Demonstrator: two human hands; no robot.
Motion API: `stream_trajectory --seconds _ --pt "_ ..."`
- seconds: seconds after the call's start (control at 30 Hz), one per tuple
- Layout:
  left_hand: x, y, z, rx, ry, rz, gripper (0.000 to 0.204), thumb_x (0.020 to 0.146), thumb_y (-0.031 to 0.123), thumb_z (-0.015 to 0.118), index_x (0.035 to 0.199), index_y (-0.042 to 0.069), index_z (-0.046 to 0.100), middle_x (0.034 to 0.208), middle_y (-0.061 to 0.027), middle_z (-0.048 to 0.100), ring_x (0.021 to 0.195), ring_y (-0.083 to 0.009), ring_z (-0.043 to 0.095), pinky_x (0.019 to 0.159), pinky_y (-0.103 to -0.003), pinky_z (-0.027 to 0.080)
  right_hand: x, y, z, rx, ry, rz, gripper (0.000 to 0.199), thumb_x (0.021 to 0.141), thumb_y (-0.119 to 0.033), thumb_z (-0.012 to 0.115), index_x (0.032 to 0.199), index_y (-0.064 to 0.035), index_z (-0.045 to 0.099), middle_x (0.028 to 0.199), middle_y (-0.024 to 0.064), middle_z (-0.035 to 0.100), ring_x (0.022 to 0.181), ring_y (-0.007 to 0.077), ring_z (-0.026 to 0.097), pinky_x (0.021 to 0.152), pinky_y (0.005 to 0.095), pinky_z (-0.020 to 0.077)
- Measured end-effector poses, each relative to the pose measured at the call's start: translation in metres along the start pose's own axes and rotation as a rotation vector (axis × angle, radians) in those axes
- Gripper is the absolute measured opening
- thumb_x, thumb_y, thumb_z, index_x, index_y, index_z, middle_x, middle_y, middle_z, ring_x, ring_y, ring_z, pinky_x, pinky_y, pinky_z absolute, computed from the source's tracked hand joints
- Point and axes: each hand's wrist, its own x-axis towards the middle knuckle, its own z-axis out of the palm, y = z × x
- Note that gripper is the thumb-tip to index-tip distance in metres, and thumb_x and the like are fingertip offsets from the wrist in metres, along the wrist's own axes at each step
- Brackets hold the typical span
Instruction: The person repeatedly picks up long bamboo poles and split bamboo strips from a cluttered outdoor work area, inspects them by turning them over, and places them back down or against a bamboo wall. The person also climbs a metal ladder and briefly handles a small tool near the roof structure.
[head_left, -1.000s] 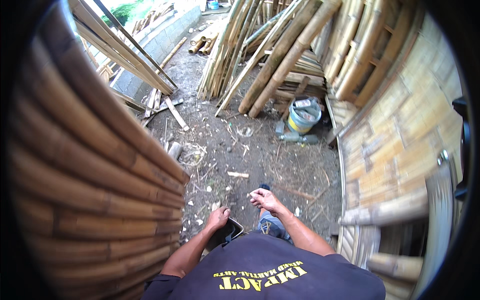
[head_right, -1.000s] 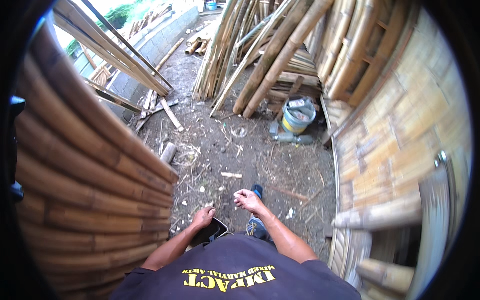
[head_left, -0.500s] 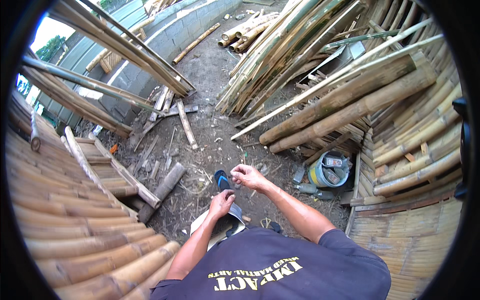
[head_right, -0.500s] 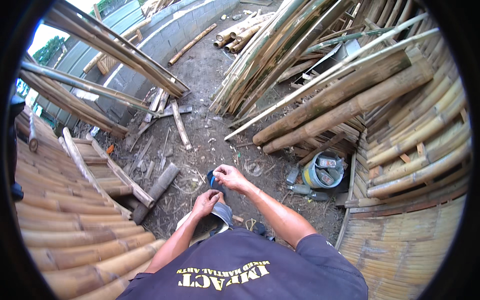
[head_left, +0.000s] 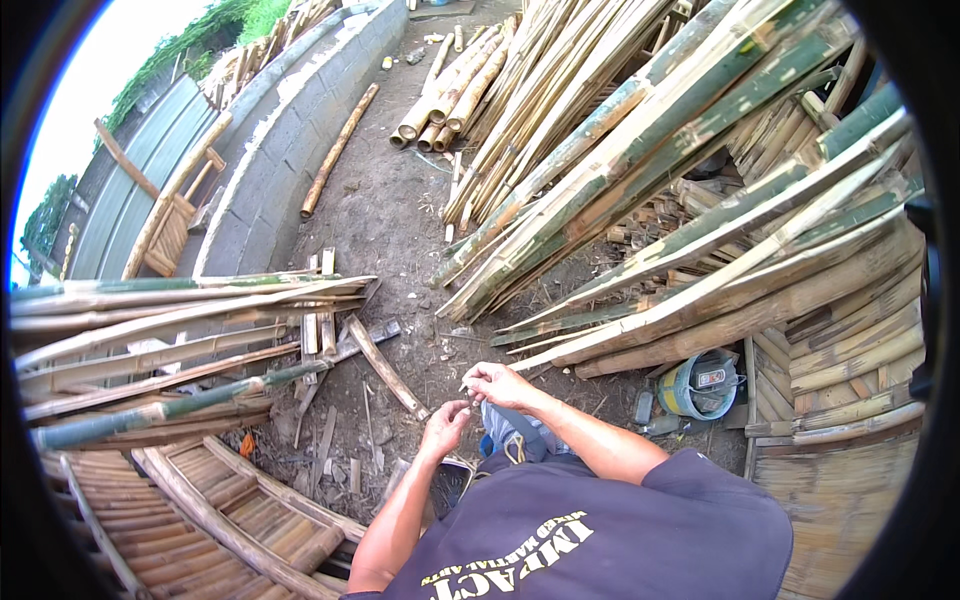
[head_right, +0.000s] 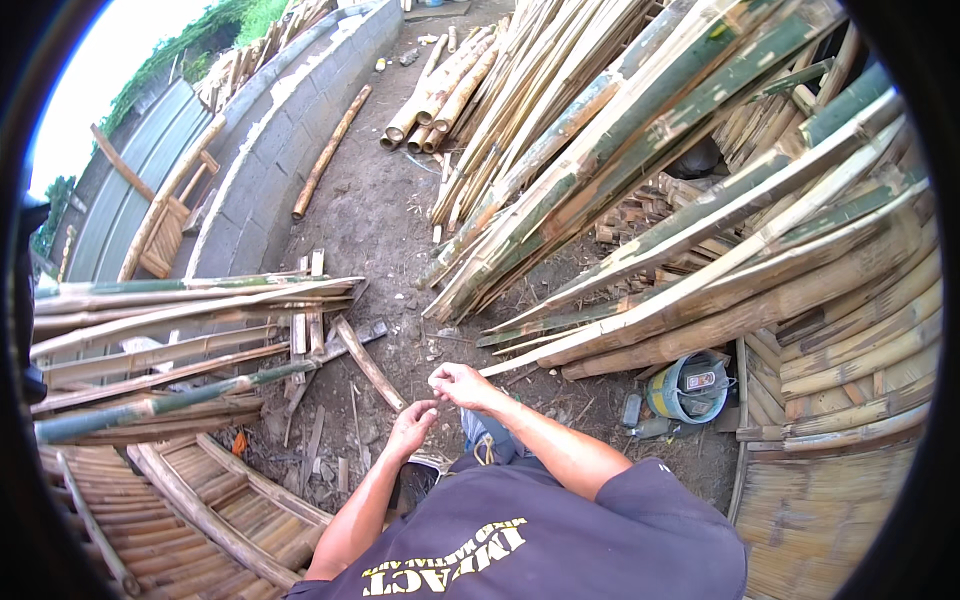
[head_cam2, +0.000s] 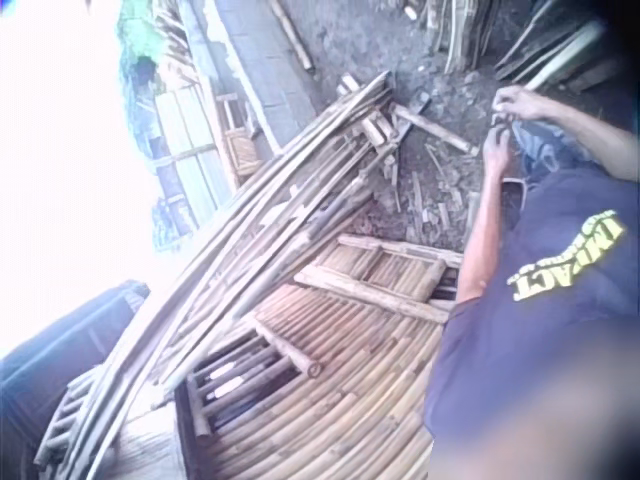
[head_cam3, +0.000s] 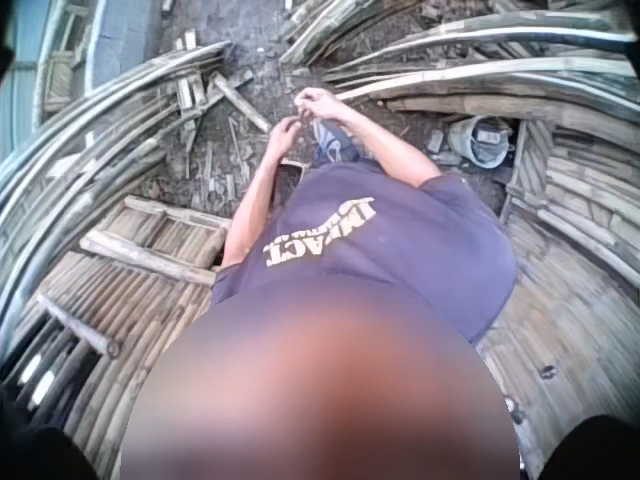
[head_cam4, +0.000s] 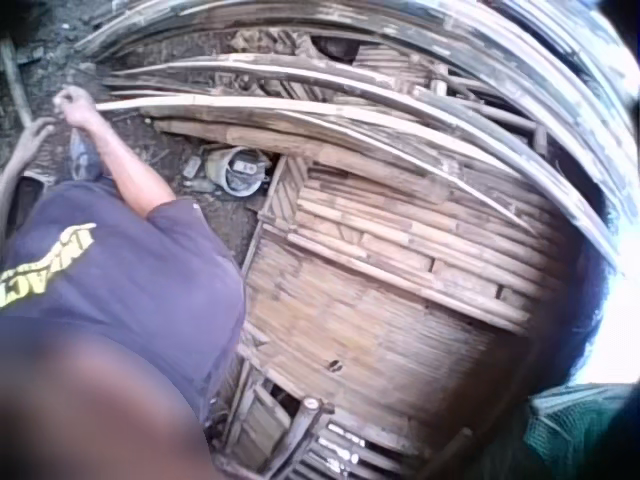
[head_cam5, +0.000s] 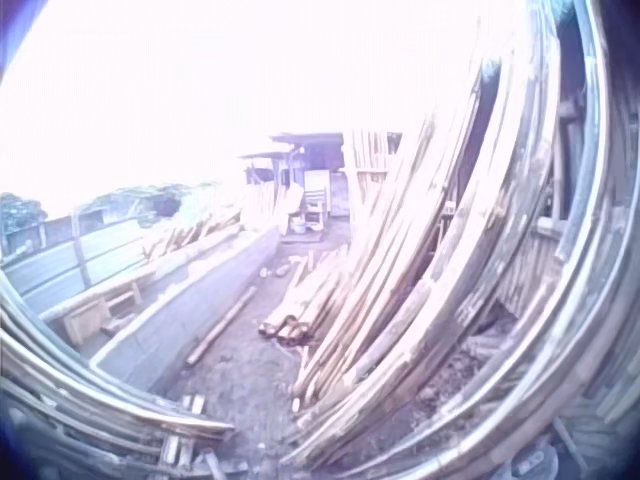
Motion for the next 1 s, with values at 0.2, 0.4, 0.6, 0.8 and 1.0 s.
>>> stream_trajectory --seconds 0.2,0.4,0.6,0.8,1.0 --pt "0.188 0.115 -0.074 0.040 -0.061 0.103 0.039 0.096 0.027 0.064 0.123 -0.001 0.062 0.107 -0.0109 0.073 0.096 -0.0173 0.068 0.087 -0.035 0.052 0.170 -0.066 -0.049 0.033 0.089 0.011 0.020 0.101 -0.023 0.064 0.106 -0.0041 0.065 0.090 0.0014 0.067 0.078 0.0093 0.062 0.068 0.0273 0.0516" --pt "0.347 0.271 -0.112 0.257 -0.221 0.264 0.036 0.097 0.027 0.063 0.118 -0.002 0.061 0.107 -0.0173 0.073 0.100 -0.0257 0.070 0.088 -0.039 0.053 0.268 -0.209 -0.142 -0.168 0.398 -0.147 0.020 0.101 -0.021 0.063 0.110 -0.0036 0.065 0.092 0.0064 0.069 0.086 0.0136 0.064 0.077 0.0324 0.0534" --pt "0.463 0.382 -0.050 0.291 -0.580 0.480 0.036 0.097 0.026 0.061 0.119 -0.001 0.061 0.109 -0.0199 0.072 0.103 -0.0291 0.070 0.090 -0.041 0.053 0.263 -0.280 -0.231 -0.176 0.848 -0.200 0.026 0.099 -0.022 0.066 0.118 -0.0041 0.061 0.098 0.0087 0.067 0.089 0.0163 0.064 0.078 0.0325 0.0533" --pt "0.548 0.442 0.009 0.350 -1.082 0.362 0.043 0.097 0.023 0.060 0.134 0.001 0.058 0.106 -0.0138 0.071 0.096 -0.0183 0.067 0.089 -0.033 0.052 0.242 -0.303 -0.299 -0.074 1.924 -0.278 0.046 0.094 -0.014 0.070 0.134 -0.0032 0.051 0.114 0.0137 0.063 0.095 0.0190 0.064 0.075 0.0314 0.0561" --pt "0.630 0.507 0.047 0.429 -1.493 0.553 0.049 0.096 0.021 0.063 0.140 0.002 0.052 0.118 -0.0151 0.069 0.103 -0.0192 0.065 0.090 -0.033 0.051 0.270 -0.343 -0.341 -0.089 2.426 -0.012 0.077 0.089 -0.023 0.074 0.150 0.0004 0.033 0.140 0.0258 0.047 0.130 0.0392 0.049 0.112 0.0457 0.0388"
